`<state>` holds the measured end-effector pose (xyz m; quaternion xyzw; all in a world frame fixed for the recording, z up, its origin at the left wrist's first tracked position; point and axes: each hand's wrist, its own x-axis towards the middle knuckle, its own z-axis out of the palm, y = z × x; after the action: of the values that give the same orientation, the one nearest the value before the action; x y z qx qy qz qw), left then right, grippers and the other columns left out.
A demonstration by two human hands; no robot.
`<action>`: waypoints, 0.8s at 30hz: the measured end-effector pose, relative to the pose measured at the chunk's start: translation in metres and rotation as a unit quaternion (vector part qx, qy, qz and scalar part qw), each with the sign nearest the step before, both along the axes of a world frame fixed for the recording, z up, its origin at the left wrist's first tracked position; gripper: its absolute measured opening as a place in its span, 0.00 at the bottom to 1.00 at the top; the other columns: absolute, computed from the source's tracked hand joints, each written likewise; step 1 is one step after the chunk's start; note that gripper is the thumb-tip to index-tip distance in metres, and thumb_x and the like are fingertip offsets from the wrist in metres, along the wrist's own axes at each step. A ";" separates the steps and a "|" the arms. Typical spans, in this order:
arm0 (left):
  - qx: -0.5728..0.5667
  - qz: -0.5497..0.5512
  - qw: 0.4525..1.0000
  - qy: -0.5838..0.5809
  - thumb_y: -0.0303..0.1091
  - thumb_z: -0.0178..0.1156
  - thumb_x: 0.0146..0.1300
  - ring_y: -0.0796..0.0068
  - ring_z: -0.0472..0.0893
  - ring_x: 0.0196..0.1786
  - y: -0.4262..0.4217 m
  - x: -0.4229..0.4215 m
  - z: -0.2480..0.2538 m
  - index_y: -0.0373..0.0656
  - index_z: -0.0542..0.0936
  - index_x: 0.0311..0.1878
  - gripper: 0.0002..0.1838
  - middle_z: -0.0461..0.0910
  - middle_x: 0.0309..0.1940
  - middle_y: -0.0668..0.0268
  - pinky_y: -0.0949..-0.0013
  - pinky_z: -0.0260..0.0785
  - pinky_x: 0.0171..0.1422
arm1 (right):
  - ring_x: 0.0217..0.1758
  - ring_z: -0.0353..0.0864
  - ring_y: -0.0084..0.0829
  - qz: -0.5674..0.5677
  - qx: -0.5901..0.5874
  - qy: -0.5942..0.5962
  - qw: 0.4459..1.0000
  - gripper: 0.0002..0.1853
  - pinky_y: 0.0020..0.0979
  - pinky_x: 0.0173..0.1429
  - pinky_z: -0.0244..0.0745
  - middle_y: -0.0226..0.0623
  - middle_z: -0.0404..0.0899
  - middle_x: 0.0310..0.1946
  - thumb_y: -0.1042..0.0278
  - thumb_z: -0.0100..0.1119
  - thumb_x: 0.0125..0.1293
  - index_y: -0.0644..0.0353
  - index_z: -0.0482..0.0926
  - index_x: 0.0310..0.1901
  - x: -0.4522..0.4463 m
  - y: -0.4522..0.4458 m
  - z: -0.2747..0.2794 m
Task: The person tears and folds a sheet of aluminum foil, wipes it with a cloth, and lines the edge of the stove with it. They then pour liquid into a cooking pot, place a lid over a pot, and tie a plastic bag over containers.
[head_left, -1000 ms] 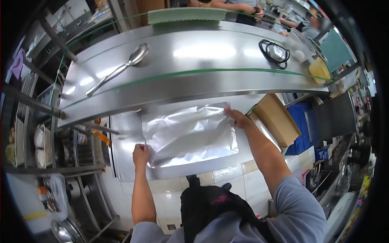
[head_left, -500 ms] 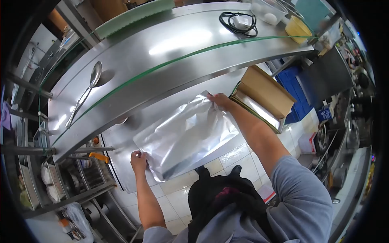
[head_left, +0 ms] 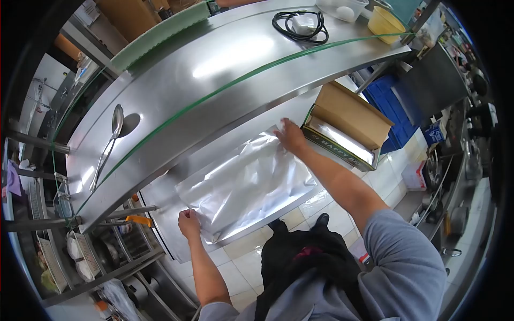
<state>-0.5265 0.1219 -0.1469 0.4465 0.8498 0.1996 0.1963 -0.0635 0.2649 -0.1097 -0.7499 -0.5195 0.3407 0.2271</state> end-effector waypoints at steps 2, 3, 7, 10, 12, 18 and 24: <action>0.010 0.012 1.000 -0.006 0.38 0.66 0.64 0.58 0.86 0.39 -0.001 0.004 0.002 0.38 0.83 0.41 0.12 0.87 0.36 0.57 0.58 0.76 0.49 | 0.62 0.78 0.45 0.056 0.261 -0.250 0.931 0.23 0.41 0.63 0.73 0.50 0.79 0.58 0.55 0.67 0.65 0.61 0.81 0.55 -0.014 -0.023 0.016; 0.019 0.029 0.999 -0.013 0.38 0.66 0.64 0.58 0.86 0.40 -0.001 0.006 0.002 0.37 0.83 0.42 0.12 0.87 0.37 0.57 0.57 0.76 0.49 | 0.62 0.78 0.45 0.053 0.261 -0.250 0.931 0.23 0.41 0.63 0.73 0.50 0.79 0.58 0.55 0.67 0.65 0.61 0.81 0.55 -0.017 -0.034 0.012; 0.049 0.031 0.998 0.012 0.38 0.66 0.64 0.57 0.86 0.39 -0.004 0.007 0.006 0.37 0.83 0.42 0.12 0.87 0.35 0.57 0.57 0.76 0.49 | 0.82 0.53 0.50 0.242 0.176 -0.309 0.903 0.41 0.55 0.83 0.44 0.50 0.59 0.77 0.36 0.54 0.70 0.60 0.63 0.74 -0.014 -0.074 -0.026; -0.005 0.035 0.999 0.016 0.36 0.63 0.66 0.57 0.84 0.44 0.000 0.010 0.020 0.40 0.80 0.45 0.11 0.85 0.43 0.56 0.58 0.75 0.52 | 0.84 0.43 0.54 0.233 0.132 -0.322 0.908 0.53 0.63 0.83 0.32 0.51 0.48 0.81 0.25 0.48 0.66 0.61 0.52 0.79 -0.004 -0.078 -0.026; 0.102 -0.025 0.978 0.178 0.34 0.61 0.67 0.53 0.82 0.51 0.000 0.014 0.018 0.42 0.79 0.52 0.12 0.82 0.53 0.54 0.52 0.73 0.56 | 0.85 0.42 0.52 0.229 0.125 -0.324 0.909 0.54 0.62 0.83 0.31 0.49 0.47 0.82 0.23 0.46 0.66 0.60 0.50 0.80 -0.003 -0.079 -0.030; 0.141 -0.308 0.894 0.292 0.30 0.53 0.67 0.45 0.68 0.72 0.016 -0.005 -0.052 0.45 0.74 0.68 0.25 0.71 0.69 0.50 0.45 0.60 0.71 | 0.85 0.41 0.51 0.221 0.115 -0.289 0.924 0.55 0.63 0.83 0.30 0.48 0.47 0.82 0.22 0.48 0.64 0.60 0.51 0.80 0.017 -0.086 -0.034; 0.116 -0.263 0.897 0.335 0.34 0.45 0.70 0.46 0.64 0.76 0.008 -0.011 -0.016 0.43 0.69 0.73 0.28 0.69 0.73 0.53 0.40 0.54 0.73 | 0.85 0.41 0.51 0.231 0.120 -0.310 0.914 0.56 0.64 0.82 0.31 0.49 0.47 0.82 0.25 0.54 0.63 0.60 0.51 0.80 -0.003 -0.074 -0.033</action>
<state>-0.5380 0.1302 -0.1626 0.7139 0.6878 0.0762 -0.1076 -0.0662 0.1910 -0.1431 -0.6442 -0.7596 0.0693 0.0577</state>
